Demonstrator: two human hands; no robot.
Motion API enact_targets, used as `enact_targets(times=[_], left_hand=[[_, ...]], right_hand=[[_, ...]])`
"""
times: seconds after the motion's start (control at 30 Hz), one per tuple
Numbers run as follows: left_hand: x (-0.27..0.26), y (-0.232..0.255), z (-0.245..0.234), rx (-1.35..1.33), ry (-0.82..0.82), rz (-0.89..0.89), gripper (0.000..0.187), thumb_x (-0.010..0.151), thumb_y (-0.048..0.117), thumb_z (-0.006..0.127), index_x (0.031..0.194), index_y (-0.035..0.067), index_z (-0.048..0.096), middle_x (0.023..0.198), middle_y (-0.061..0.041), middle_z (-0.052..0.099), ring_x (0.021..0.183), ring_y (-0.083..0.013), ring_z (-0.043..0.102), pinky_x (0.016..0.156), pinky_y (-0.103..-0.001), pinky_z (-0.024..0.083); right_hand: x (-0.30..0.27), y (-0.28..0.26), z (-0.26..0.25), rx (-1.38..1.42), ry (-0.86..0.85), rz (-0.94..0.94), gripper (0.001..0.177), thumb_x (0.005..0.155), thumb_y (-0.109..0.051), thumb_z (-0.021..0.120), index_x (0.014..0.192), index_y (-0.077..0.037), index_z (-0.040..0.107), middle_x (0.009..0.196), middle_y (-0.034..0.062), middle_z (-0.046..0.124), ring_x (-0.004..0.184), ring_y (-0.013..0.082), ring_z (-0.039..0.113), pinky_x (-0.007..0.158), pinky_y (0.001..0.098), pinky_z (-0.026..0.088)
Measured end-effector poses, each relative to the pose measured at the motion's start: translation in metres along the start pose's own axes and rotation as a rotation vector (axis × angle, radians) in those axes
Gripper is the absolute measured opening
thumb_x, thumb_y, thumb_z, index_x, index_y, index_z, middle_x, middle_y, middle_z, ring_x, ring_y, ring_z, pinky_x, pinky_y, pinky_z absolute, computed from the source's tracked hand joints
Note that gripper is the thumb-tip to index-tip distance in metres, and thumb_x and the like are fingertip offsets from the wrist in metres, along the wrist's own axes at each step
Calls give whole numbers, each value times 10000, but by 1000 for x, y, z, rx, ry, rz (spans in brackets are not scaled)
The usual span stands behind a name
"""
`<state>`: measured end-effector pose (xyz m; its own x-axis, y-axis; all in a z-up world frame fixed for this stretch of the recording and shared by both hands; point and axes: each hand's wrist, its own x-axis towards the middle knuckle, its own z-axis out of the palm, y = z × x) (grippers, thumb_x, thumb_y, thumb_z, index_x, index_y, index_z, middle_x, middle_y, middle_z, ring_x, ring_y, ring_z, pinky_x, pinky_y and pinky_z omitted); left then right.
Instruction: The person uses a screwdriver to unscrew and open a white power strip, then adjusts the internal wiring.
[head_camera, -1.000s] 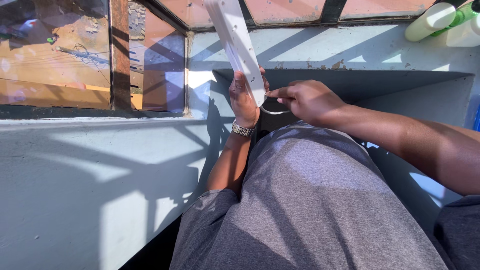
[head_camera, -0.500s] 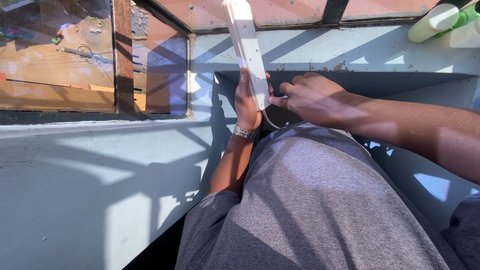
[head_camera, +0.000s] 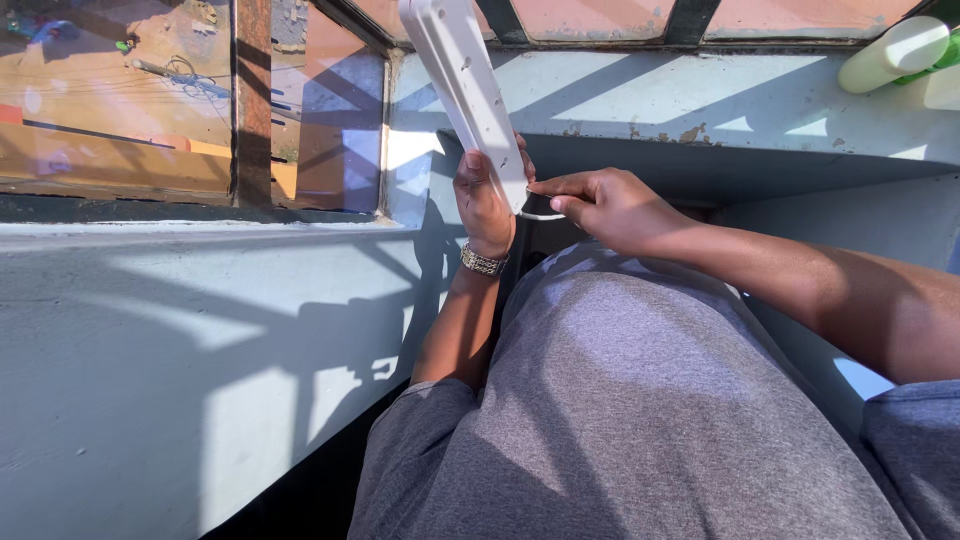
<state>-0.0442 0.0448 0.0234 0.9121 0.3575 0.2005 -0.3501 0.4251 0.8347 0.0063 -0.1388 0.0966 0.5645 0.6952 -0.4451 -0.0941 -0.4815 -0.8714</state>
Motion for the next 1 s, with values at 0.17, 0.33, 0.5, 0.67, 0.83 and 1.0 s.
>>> enact_targets(times=[0.17,0.33,0.5,0.67,0.83,1.0], left_hand=[[0,8,16,-69,65,-90,628,1060,595,517,1197,-14,590,1055,-130,646,793,-206,645,650,-344,542],[-4,7,20,-71,108,-144,657,1037,629,528,1178,-9,595,1026,-116,646,780,-199,650,632,-333,549],[-8,-6,22,-53,172,-339,650,1033,634,508,1136,-2,587,960,-113,635,727,-186,643,563,-320,541],[-5,-8,22,-25,150,-328,645,1046,613,501,1161,-16,587,974,-124,647,742,-190,654,587,-327,549],[-11,5,14,-138,87,-189,597,1061,568,497,1196,-8,575,1036,-125,649,779,-203,659,627,-334,550],[-13,6,13,40,-31,56,595,1097,546,480,1146,-30,619,1080,-134,670,813,-191,678,678,-335,569]], right_hand=[[-12,-15,-6,-447,134,-326,353,995,-184,584,1330,-133,685,980,105,743,785,163,699,741,352,557],[-26,-41,-17,-1064,-80,-254,583,956,-30,482,1526,-152,472,912,111,628,723,234,691,659,366,594],[-27,-40,-28,-1565,-177,-574,502,1035,-215,425,1524,-105,420,930,96,610,744,205,683,703,365,600],[-22,-38,-24,-1353,-106,-440,485,1001,-210,464,1484,-183,502,912,95,615,746,202,653,681,378,588],[-14,-17,-21,-399,-161,85,453,1044,-277,534,1496,-252,551,795,12,684,567,145,604,607,331,528],[-1,21,-6,681,-192,225,252,1057,-182,567,1244,-56,679,735,13,594,497,34,385,437,235,299]])
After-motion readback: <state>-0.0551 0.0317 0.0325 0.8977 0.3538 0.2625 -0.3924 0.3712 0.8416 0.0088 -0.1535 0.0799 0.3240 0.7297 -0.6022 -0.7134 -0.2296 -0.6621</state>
